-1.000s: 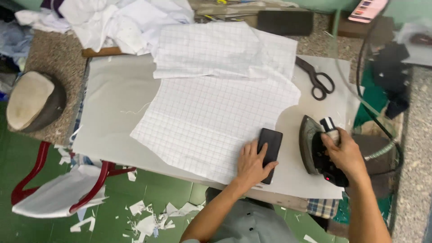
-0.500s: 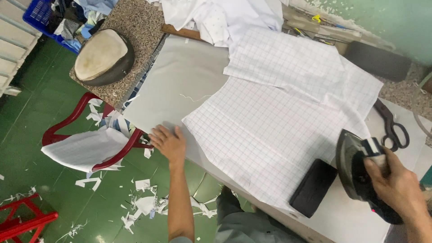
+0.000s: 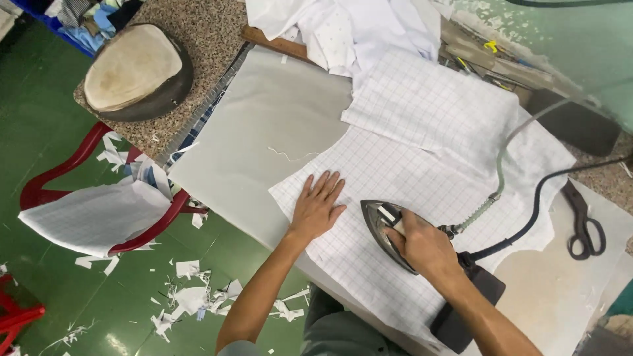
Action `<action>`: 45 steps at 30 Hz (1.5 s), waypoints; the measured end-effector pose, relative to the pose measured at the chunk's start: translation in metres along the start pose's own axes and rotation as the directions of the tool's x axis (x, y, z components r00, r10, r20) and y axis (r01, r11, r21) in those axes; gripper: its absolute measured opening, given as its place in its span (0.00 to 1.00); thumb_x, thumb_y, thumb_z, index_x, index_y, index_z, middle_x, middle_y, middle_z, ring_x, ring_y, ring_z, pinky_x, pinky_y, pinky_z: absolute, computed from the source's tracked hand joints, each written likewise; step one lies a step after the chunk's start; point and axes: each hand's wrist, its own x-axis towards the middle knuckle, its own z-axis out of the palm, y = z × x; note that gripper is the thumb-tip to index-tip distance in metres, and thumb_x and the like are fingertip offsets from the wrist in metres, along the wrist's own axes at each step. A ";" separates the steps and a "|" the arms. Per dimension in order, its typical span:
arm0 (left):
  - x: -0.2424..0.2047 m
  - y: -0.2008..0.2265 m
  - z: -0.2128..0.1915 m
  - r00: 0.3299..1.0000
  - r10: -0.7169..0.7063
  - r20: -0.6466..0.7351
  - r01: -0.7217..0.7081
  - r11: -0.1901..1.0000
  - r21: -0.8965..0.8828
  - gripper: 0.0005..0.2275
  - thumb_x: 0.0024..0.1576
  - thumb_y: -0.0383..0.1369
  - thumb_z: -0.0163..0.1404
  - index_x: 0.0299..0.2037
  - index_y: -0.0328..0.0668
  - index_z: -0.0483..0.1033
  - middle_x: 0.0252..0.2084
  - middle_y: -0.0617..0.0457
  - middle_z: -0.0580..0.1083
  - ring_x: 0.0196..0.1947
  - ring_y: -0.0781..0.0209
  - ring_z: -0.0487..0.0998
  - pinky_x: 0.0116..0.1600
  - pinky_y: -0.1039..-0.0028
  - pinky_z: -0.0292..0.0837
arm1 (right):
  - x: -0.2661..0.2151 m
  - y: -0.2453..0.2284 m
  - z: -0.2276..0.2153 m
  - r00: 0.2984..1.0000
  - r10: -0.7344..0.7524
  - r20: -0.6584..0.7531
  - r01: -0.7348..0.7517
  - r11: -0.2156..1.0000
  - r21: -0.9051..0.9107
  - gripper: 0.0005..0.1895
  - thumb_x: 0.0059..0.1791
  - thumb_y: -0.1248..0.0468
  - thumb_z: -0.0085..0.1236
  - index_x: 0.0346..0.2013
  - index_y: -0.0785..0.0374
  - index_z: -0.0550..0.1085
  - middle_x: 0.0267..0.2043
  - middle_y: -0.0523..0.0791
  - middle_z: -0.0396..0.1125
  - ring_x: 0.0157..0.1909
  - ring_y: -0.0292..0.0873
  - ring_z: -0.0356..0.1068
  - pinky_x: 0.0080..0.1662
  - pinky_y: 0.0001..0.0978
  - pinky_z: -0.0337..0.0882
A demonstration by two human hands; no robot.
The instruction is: The person irons a piece of checkered fabric on a work table using a steam iron and a black pressing block. After ironing, the person uses large shears to trim the edges of the fabric.
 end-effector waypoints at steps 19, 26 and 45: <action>-0.034 0.173 -0.042 0.790 0.027 -0.612 -0.199 0.957 -0.214 0.06 0.64 0.28 0.47 0.43 0.31 0.73 0.48 0.39 0.74 0.46 0.40 0.75 0.46 0.52 0.73 | 0.125 -0.062 0.035 0.908 -0.324 -0.263 0.277 0.939 -0.202 0.27 0.59 0.41 0.40 0.38 0.63 0.64 0.25 0.51 0.69 0.23 0.63 0.71 0.21 0.57 0.67; -0.073 0.380 0.112 0.976 0.116 -0.184 -0.161 0.955 -0.248 0.20 0.62 0.42 0.39 0.43 0.37 0.83 0.49 0.46 0.75 0.61 0.45 0.71 0.75 0.51 0.59 | 0.120 -0.056 0.031 0.860 -0.403 -0.313 0.401 0.913 -0.072 0.25 0.59 0.46 0.42 0.40 0.68 0.65 0.30 0.55 0.64 0.29 0.64 0.68 0.25 0.56 0.66; 0.012 0.158 -0.008 0.940 0.248 0.235 -0.195 0.954 -0.228 0.16 0.64 0.29 0.48 0.60 0.60 0.71 0.59 0.53 0.75 0.69 0.53 0.67 0.77 0.50 0.52 | 0.143 -0.110 0.000 0.838 -0.544 -0.049 0.506 0.807 -0.305 0.25 0.58 0.43 0.43 0.40 0.66 0.67 0.26 0.57 0.71 0.32 0.62 0.78 0.36 0.55 0.79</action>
